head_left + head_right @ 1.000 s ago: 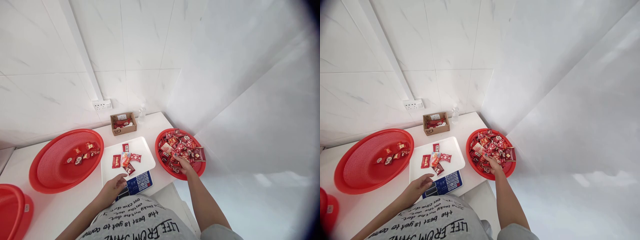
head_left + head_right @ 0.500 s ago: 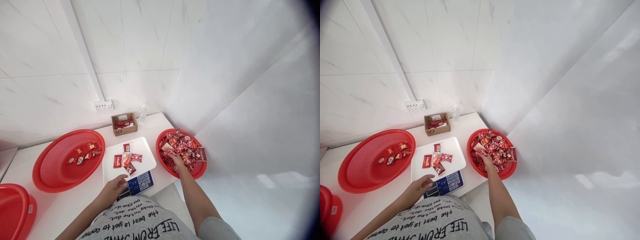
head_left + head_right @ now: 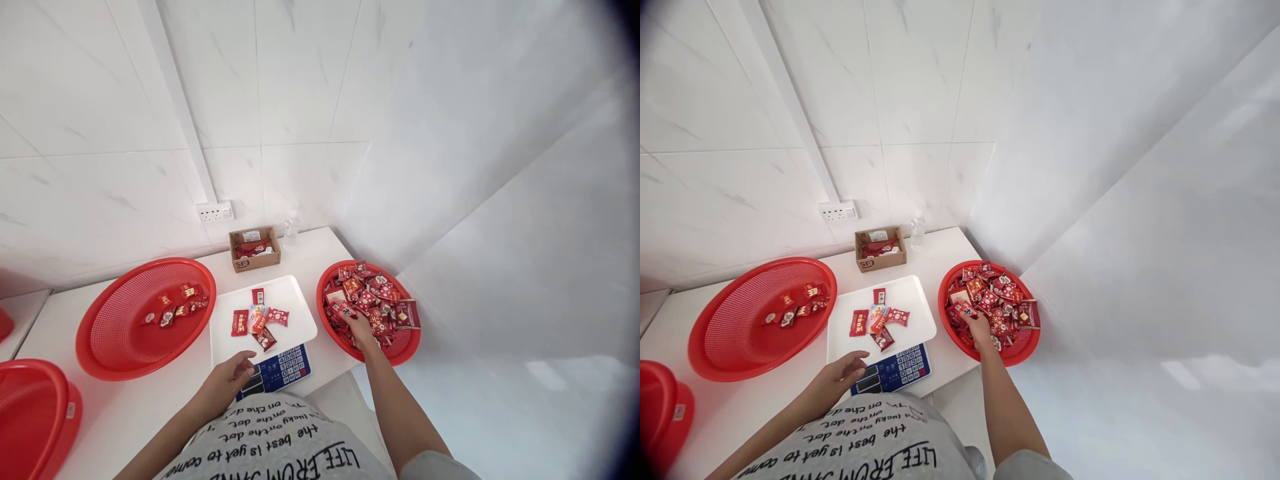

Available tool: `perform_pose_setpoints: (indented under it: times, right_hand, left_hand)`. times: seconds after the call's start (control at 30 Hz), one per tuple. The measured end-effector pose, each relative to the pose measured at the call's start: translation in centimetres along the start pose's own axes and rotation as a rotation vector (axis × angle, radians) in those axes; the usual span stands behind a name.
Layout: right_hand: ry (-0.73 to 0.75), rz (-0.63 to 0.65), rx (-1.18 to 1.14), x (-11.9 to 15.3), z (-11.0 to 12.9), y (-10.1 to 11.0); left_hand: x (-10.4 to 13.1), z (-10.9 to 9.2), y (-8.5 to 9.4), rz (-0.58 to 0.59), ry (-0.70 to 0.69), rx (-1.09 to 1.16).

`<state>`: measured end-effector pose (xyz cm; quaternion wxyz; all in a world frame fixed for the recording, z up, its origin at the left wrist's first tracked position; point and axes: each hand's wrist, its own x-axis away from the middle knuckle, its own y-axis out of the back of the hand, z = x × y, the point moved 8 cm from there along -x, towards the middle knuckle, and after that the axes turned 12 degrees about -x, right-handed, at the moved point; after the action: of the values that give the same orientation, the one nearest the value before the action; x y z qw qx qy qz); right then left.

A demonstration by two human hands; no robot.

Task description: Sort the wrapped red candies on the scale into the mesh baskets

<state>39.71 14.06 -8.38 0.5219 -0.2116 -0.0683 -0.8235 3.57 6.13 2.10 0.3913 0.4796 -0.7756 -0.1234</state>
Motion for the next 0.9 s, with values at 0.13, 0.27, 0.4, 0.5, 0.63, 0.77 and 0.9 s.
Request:
perform_pose_setpoints:
  times: [0.13,0.27,0.4,0.5,0.63,0.77,0.9]
  right_hand:
    - [-0.058,0.003,-0.233,3.1,2.5,0.1]
    - [-0.097,0.230,-0.347,7.8,4.7,-4.2]
    - [-0.204,0.510,-0.396,13.2,4.0,-11.1]
    - [-0.283,0.672,-0.414,16.3,2.7,-15.1]
    - [-0.412,0.753,-0.445,18.1,1.2,-16.9]
    - [-0.510,0.778,-0.475,18.6,0.2,-16.8]
    - [-0.547,0.754,-0.367,19.2,-0.6,-17.1]
  left_hand:
    - [-0.5,-1.4,-0.4,0.034,-0.041,0.024]
    - [-1.3,-3.6,-1.5,0.090,-0.120,0.160]
    - [-1.7,-5.9,-3.0,0.143,-0.161,0.418]
    - [-1.8,-6.6,-2.9,0.103,-0.131,0.587]
    - [-1.6,-4.9,-1.3,-0.044,-0.008,0.800]
    - [-1.1,-2.4,-0.3,-0.089,0.074,0.874]
    - [-0.4,-1.6,-1.6,0.075,0.090,0.825]
